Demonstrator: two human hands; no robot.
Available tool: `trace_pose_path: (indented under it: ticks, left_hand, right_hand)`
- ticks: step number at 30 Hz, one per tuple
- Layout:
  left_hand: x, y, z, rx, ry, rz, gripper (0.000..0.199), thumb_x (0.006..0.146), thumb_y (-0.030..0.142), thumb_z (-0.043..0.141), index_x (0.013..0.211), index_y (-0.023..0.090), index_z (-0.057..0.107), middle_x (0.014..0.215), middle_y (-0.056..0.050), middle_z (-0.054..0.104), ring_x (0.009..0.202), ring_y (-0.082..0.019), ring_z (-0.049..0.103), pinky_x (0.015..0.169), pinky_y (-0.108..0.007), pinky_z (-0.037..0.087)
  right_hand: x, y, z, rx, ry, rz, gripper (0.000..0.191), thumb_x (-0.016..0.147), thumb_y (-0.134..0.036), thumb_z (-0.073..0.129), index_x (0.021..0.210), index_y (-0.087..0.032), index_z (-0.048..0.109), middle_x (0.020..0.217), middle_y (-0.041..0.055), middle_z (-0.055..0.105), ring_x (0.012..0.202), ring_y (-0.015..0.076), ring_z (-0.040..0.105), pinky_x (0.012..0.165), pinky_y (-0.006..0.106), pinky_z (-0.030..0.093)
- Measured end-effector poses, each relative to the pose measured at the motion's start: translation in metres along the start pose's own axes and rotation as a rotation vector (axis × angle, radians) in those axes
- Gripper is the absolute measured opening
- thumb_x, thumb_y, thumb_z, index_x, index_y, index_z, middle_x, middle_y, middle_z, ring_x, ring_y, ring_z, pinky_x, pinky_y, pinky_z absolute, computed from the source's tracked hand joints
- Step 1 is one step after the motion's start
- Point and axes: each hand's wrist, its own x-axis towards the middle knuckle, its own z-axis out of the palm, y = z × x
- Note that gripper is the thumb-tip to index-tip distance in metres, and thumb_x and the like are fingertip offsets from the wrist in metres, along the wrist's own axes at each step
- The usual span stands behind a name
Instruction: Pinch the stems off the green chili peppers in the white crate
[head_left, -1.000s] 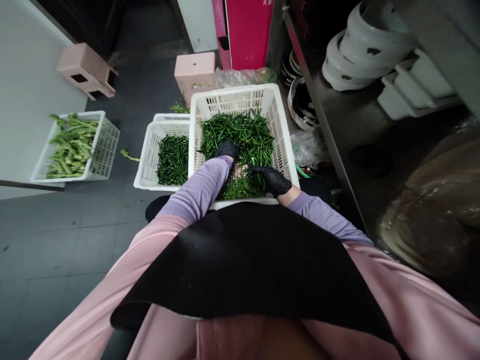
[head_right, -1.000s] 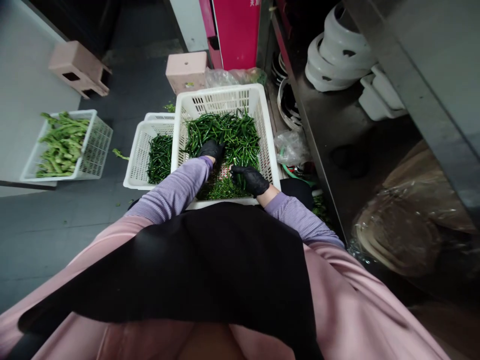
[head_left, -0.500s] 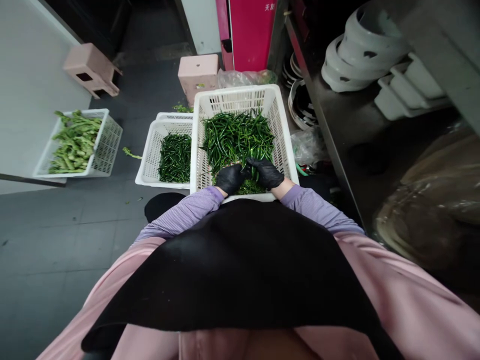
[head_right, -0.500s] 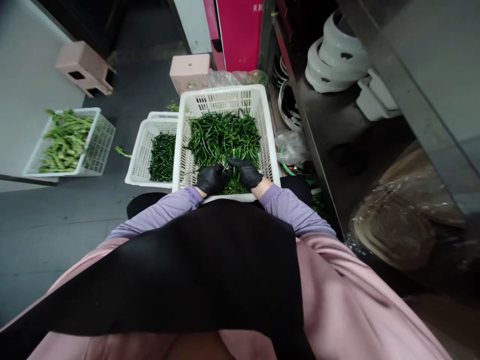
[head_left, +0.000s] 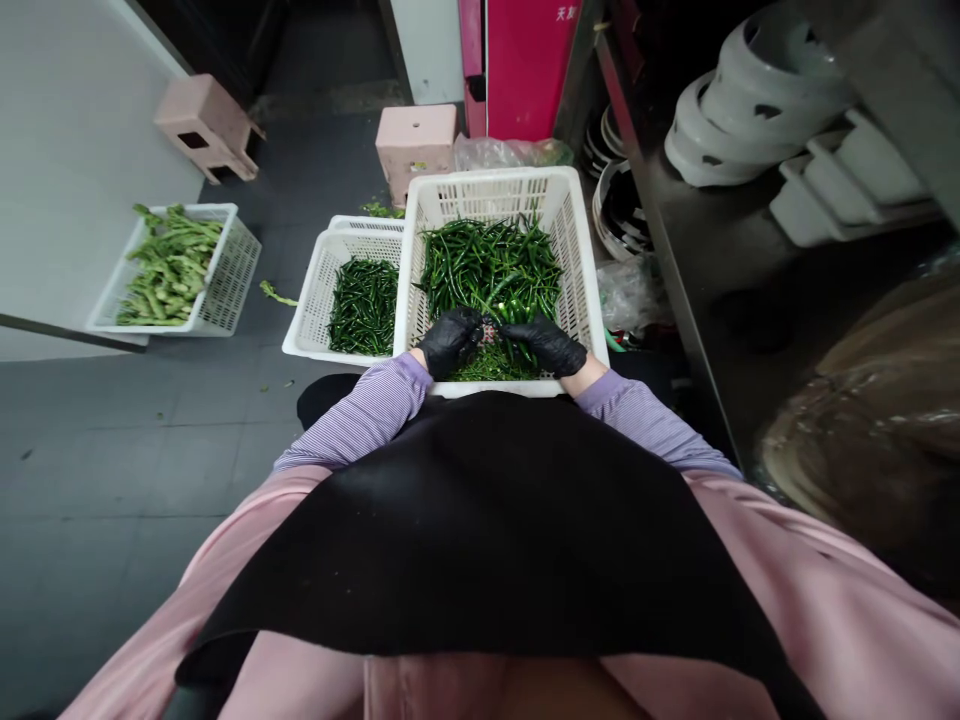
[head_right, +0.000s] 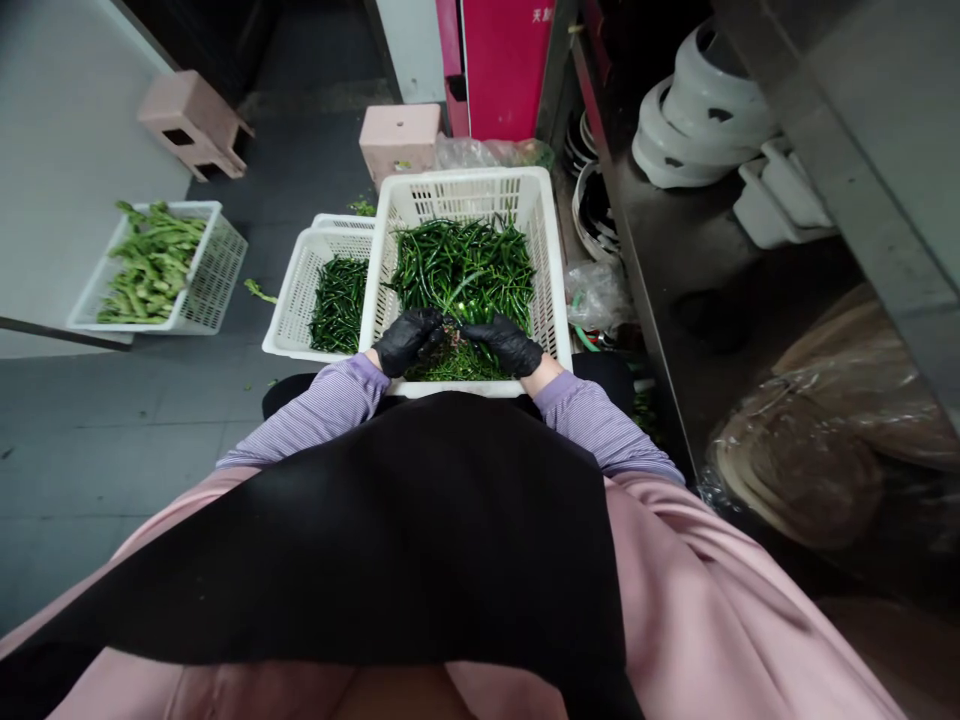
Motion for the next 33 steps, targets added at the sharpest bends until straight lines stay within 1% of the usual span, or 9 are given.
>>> trace_pose_path:
  ticks: [2,7,13,17,20,24,28,31,33]
  left_hand:
    - [0.001,0.001,-0.001,0.028,-0.089,0.061,0.046,0.104,0.064,0.063,0.087,0.023,0.075,0.083,-0.012,0.076,0.093,-0.027,0.073,0.084,-0.040,0.059]
    - [0.005,-0.001,0.002,0.054,-0.165,-0.096,0.060,0.109,0.069,0.054,0.076,0.021,0.071,0.069,-0.010,0.069,0.075,-0.025,0.069,0.072,-0.038,0.055]
    - [0.007,-0.005,0.018,0.199,0.292,-0.107,0.019,0.102,0.039,0.072,0.102,0.021,0.079,0.096,-0.008,0.081,0.101,-0.026,0.075,0.086,-0.033,0.055]
    - [0.000,-0.008,0.016,-0.115,0.156,-0.203,0.033,0.108,0.039,0.061,0.083,0.020,0.068,0.071,-0.002,0.067,0.068,-0.017,0.061,0.070,-0.031,0.051]
    - [-0.006,-0.007,0.017,-0.221,-0.016,-0.177,0.033,0.101,0.041,0.070,0.077,0.019,0.067,0.064,0.000,0.061,0.061,-0.015,0.054,0.065,-0.030,0.049]
    - [-0.002,-0.006,0.024,0.107,-0.147,-0.153,0.029,0.092,0.044,0.079,0.081,0.017,0.079,0.075,-0.006,0.074,0.078,-0.023,0.070,0.075,-0.033,0.057]
    - [0.009,-0.006,0.019,0.620,-0.145,-0.254,0.031,0.093,0.039,0.083,0.114,0.017,0.087,0.119,-0.018,0.085,0.116,-0.034,0.080,0.100,-0.038,0.060]
    - [0.020,-0.005,0.008,0.788,-0.233,-0.244,0.053,0.089,0.042,0.090,0.137,0.019,0.082,0.139,-0.021,0.080,0.131,-0.037,0.077,0.109,-0.038,0.058]
    - [0.034,-0.004,0.004,0.824,-0.161,-0.176,0.055,0.095,0.047,0.084,0.141,0.017,0.079,0.143,-0.023,0.077,0.134,-0.038,0.075,0.109,-0.038,0.059]
  right_hand:
    - [0.000,-0.003,0.000,-0.032,-0.052,-0.023,0.034,0.069,-0.046,0.100,0.085,-0.025,0.079,0.075,-0.0004,0.077,0.090,0.0265,0.072,0.093,0.044,0.062]
    - [0.003,-0.006,0.005,-0.160,-0.141,-0.061,0.030,0.066,-0.035,0.099,0.081,-0.021,0.077,0.076,-0.0026,0.072,0.085,0.0206,0.067,0.091,0.039,0.057]
    - [-0.010,0.004,0.015,0.036,-0.042,0.120,0.027,0.079,-0.046,0.088,0.076,-0.023,0.076,0.075,0.0004,0.072,0.077,0.0223,0.069,0.085,0.043,0.061]
    - [-0.008,0.009,0.009,0.189,0.024,0.142,0.023,0.079,-0.042,0.091,0.080,-0.024,0.077,0.086,0.0031,0.080,0.101,0.0267,0.078,0.095,0.043,0.064]
    - [0.000,0.013,0.003,0.295,0.031,0.184,0.034,0.076,-0.052,0.094,0.081,-0.025,0.074,0.086,0.0037,0.081,0.104,0.0288,0.079,0.093,0.043,0.066]
    - [0.005,0.019,0.010,0.226,0.093,0.065,0.040,0.066,-0.050,0.098,0.082,-0.026,0.071,0.082,-0.0001,0.077,0.097,0.0255,0.075,0.091,0.040,0.064]
    - [0.003,0.020,0.025,0.047,0.259,-0.145,0.040,0.062,-0.041,0.099,0.088,-0.026,0.071,0.090,-0.0018,0.078,0.093,0.0215,0.072,0.094,0.037,0.061]
    - [0.002,0.017,0.023,0.066,0.221,-0.121,0.033,0.069,-0.041,0.097,0.087,-0.026,0.075,0.093,0.0012,0.080,0.100,0.0254,0.075,0.099,0.042,0.062]
    - [0.002,0.016,0.012,0.128,0.214,-0.072,0.027,0.076,-0.044,0.092,0.088,-0.025,0.077,0.094,0.0032,0.082,0.108,0.0295,0.077,0.102,0.047,0.064]
